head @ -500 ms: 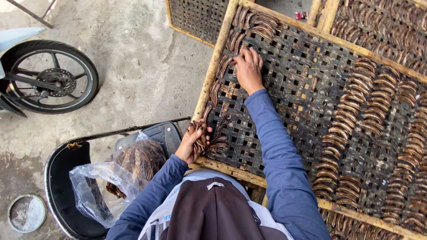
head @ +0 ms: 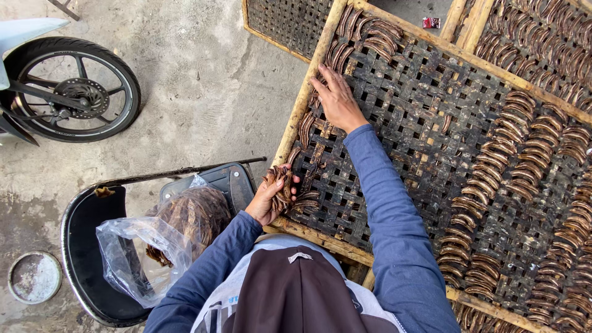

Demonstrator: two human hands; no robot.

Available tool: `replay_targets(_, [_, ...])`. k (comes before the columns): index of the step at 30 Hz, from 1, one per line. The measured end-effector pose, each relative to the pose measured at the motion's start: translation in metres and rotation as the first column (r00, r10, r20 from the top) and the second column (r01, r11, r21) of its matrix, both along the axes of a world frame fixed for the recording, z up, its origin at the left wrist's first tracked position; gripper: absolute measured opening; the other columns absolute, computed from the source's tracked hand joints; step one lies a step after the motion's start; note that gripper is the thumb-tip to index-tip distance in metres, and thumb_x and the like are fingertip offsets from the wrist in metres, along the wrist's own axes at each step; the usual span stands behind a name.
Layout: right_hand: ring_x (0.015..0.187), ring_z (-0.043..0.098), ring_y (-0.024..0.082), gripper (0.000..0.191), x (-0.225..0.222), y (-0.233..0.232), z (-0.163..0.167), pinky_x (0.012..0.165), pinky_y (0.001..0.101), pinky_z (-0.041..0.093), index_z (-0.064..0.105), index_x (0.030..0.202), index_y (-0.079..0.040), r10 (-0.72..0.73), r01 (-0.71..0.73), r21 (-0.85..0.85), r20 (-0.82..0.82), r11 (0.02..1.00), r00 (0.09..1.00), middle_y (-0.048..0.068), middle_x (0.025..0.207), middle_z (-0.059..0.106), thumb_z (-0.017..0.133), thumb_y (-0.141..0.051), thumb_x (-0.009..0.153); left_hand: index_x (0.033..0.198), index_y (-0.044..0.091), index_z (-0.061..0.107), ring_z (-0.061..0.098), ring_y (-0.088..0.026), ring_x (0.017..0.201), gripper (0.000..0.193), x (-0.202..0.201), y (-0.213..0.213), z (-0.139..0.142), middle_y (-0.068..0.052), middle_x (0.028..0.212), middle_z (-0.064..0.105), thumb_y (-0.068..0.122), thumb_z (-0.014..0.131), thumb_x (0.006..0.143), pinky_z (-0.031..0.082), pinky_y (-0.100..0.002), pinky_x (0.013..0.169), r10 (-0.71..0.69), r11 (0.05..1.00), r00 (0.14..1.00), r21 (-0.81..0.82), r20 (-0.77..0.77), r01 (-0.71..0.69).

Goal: The person picks up dried banana slices from a woven bamboo tray and from a plastic bag, then places them one by one into neat rows across the tray, filling gaps in the arrangement. They work across several trays and finally steady a full tray with both hands.

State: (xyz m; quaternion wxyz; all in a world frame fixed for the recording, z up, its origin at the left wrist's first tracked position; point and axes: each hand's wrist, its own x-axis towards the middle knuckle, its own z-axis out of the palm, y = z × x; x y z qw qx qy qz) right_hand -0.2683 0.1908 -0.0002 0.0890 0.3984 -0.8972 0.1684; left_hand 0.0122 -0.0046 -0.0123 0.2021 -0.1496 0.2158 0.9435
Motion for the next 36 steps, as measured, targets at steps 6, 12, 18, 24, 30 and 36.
replay_targets(6, [0.146, 0.04, 0.033, 0.04, -0.003, 0.016, 0.016, 0.128, 0.0579, 0.015, 0.053, 0.14, -0.01, -0.104, 0.046, 0.175, 0.338, 0.983, 0.935, 0.014, 0.154, 0.048, 0.059, -0.017, 0.101, 0.15, 0.014, 0.044, 0.066, -0.018, 0.097, 0.054, -0.003, 0.007, 0.004, -0.01, 0.122, 0.065, 0.021, 0.066, 0.101, 0.059, -0.036, 0.084, -0.011, 1.0, 1.0, 0.025, -0.004, 0.011])
replay_targets(12, [0.137, 0.047, 0.032, 0.022, -0.004, 0.02, 0.037, 0.126, 0.0524, 0.022, 0.065, 0.113, -0.014, -0.102, 0.01, 0.307, 0.284, 0.952, 0.953, 0.011, 0.135, 0.058, 0.069, -0.02, 0.093, 0.15, 0.014, 0.044, 0.067, -0.017, 0.097, 0.053, -0.003, 0.012, 0.004, -0.01, 0.122, 0.065, 0.021, 0.065, 0.102, 0.06, -0.036, 0.084, -0.023, 0.999, 1.0, 0.034, -0.001, 0.023])
replay_targets(18, [0.122, 0.057, 0.031, 0.02, 0.011, 0.026, 0.024, 0.114, 0.0489, 0.039, 0.06, 0.115, -0.009, -0.002, -0.027, 0.189, 0.149, 0.982, 0.989, 0.012, 0.123, 0.063, 0.066, -0.02, 0.1, 0.149, 0.014, 0.044, 0.067, -0.018, 0.097, 0.052, -0.002, 0.014, 0.004, -0.01, 0.122, 0.064, 0.022, 0.064, 0.102, 0.06, -0.035, 0.085, -0.026, 0.999, 1.0, 0.033, -0.015, 0.026])
replay_targets(24, [0.113, 0.062, 0.025, 0.029, 0.065, 0.019, 0.031, 0.103, 0.0445, 0.048, 0.057, 0.132, -0.009, 0.056, -0.044, -0.035, 0.588, 0.998, 0.807, 0.009, 0.118, 0.065, 0.056, -0.006, 0.103, 0.15, 0.013, 0.045, 0.068, -0.018, 0.098, 0.051, 0.0, 0.015, 0.001, -0.01, 0.123, 0.064, 0.023, 0.064, 0.103, 0.061, -0.035, 0.085, -0.02, 0.999, 1.0, 0.034, -0.02, 0.021])
replay_targets(30, [0.13, 0.052, 0.036, 0.046, 0.102, 0.017, 0.044, 0.11, 0.0516, 0.038, 0.068, 0.125, -0.013, 0.212, -0.21, -0.03, 0.156, 0.977, 0.965, 0.017, 0.139, 0.059, 0.057, 0.003, 0.084, 0.15, 0.013, 0.044, 0.068, -0.019, 0.101, 0.052, 0.006, 0.022, -0.007, -0.011, 0.125, 0.064, 0.024, 0.063, 0.104, 0.06, -0.036, 0.088, -0.018, 1.0, 0.999, 0.019, -0.029, 0.018])
replay_targets(36, [0.127, 0.057, 0.027, 0.021, 0.118, 0.025, 0.037, 0.112, 0.0523, 0.038, 0.068, 0.109, -0.012, 0.198, -0.199, 0.053, 0.024, 0.979, 0.98, 0.006, 0.13, 0.064, 0.056, -0.011, 0.092, 0.151, 0.011, 0.045, 0.068, -0.02, 0.102, 0.054, 0.014, 0.023, -0.008, -0.012, 0.128, 0.064, 0.026, 0.064, 0.102, 0.06, -0.036, 0.089, -0.022, 1.0, 0.999, -0.019, -0.047, 0.021])
